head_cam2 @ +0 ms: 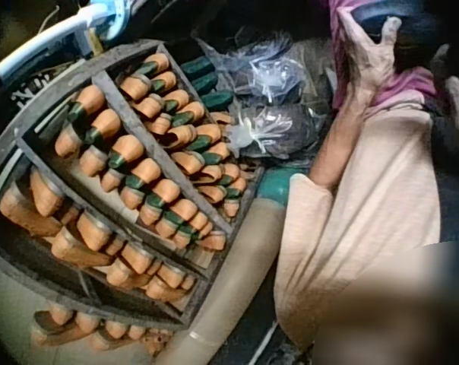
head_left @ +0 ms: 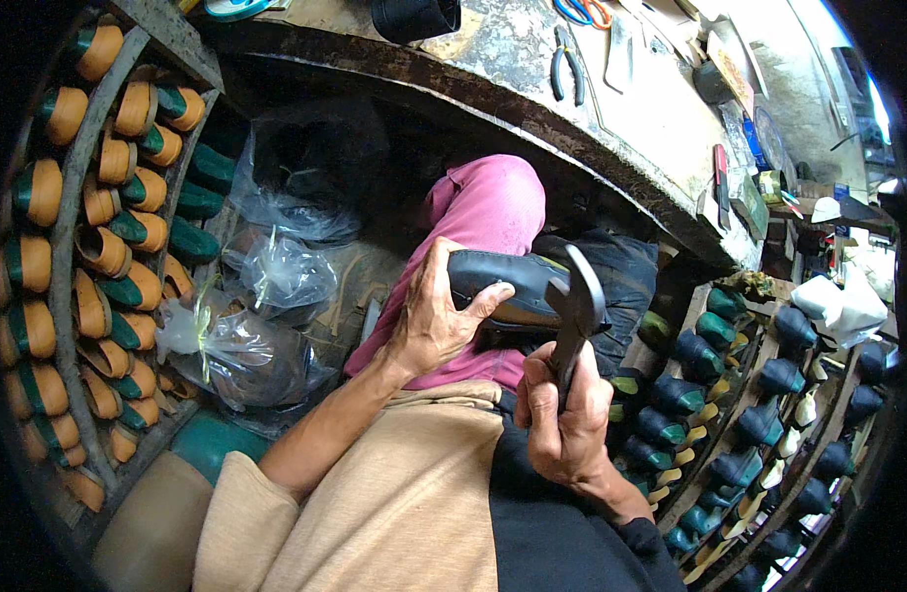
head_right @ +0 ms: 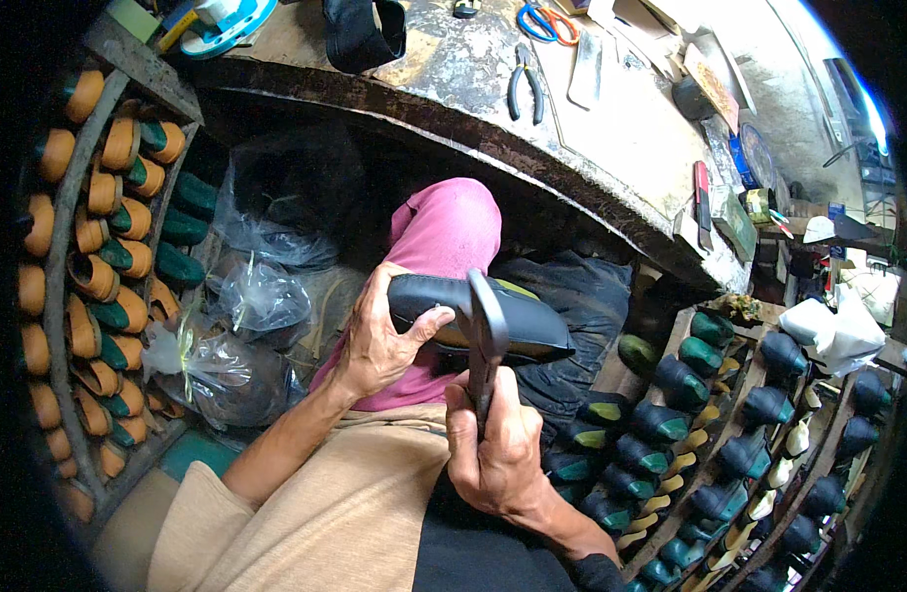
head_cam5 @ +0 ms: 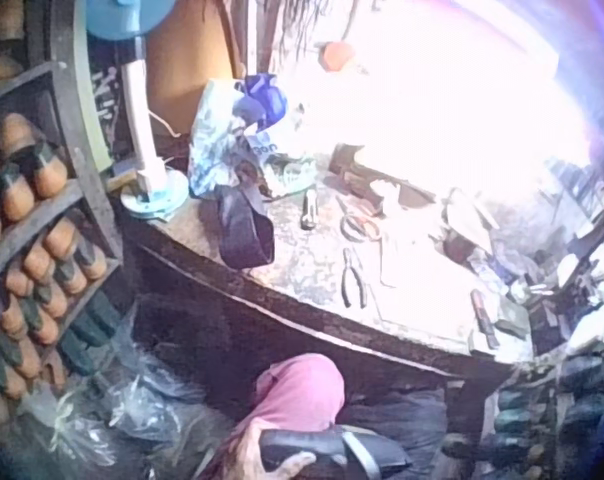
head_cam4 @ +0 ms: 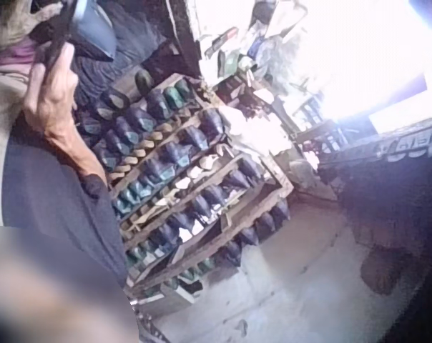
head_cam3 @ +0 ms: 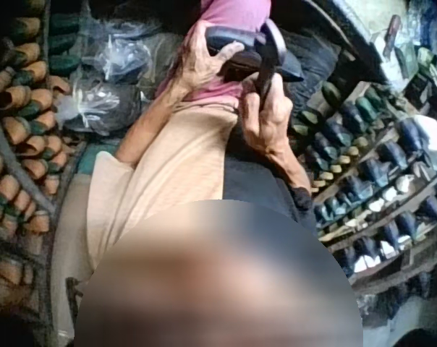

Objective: The person secures a black slipper onto a green shoe last and uses a hammer to drive nails along the sole edge. They repeatedly tap the sole and heel area to attach the sole to the upper, then remove the shoe from the last.

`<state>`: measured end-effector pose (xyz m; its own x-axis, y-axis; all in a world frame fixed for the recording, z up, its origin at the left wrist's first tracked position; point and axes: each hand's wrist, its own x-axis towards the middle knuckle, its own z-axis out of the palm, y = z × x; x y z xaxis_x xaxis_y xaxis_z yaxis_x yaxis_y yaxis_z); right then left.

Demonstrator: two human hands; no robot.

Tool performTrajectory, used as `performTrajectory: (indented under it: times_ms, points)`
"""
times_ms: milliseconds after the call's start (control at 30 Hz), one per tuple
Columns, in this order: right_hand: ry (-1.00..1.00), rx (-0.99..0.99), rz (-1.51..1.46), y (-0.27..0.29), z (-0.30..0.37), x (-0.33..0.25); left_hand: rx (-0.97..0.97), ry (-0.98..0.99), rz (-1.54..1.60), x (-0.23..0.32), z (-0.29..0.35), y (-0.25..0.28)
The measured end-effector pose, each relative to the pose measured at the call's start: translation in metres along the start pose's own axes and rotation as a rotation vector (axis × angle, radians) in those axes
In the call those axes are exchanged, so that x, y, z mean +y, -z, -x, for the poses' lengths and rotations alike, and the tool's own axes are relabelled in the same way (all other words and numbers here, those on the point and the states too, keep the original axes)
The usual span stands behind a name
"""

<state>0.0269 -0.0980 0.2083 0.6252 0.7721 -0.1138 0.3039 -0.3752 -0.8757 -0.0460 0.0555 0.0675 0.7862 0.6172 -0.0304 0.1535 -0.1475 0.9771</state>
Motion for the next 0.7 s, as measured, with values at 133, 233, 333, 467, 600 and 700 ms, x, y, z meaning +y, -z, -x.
performTrajectory:
  times_ms: [133,233,333,467,600,700]
  points:
    - [-0.238,-0.156,0.276,-0.012,-0.018,0.017,-0.066,0.026,0.041,-0.004,0.0,0.003]
    - [0.045,0.027,0.001,-0.008,-0.008,0.02,-0.104,0.034,0.041,-0.004,0.002,0.007]
    - [0.066,0.101,-0.068,-0.016,0.007,0.022,-0.09,0.01,-0.007,-0.007,0.0,0.01]
    - [-0.151,-0.051,0.124,-0.028,-0.003,0.047,-0.13,0.022,0.003,-0.014,-0.003,0.013]
    - [-0.209,-0.121,0.139,-0.019,-0.01,0.055,-0.098,0.0,-0.05,-0.007,0.001,0.013]
    - [-0.384,-0.019,-0.194,0.02,-0.024,0.056,-0.095,0.071,0.047,0.014,-0.007,0.016]
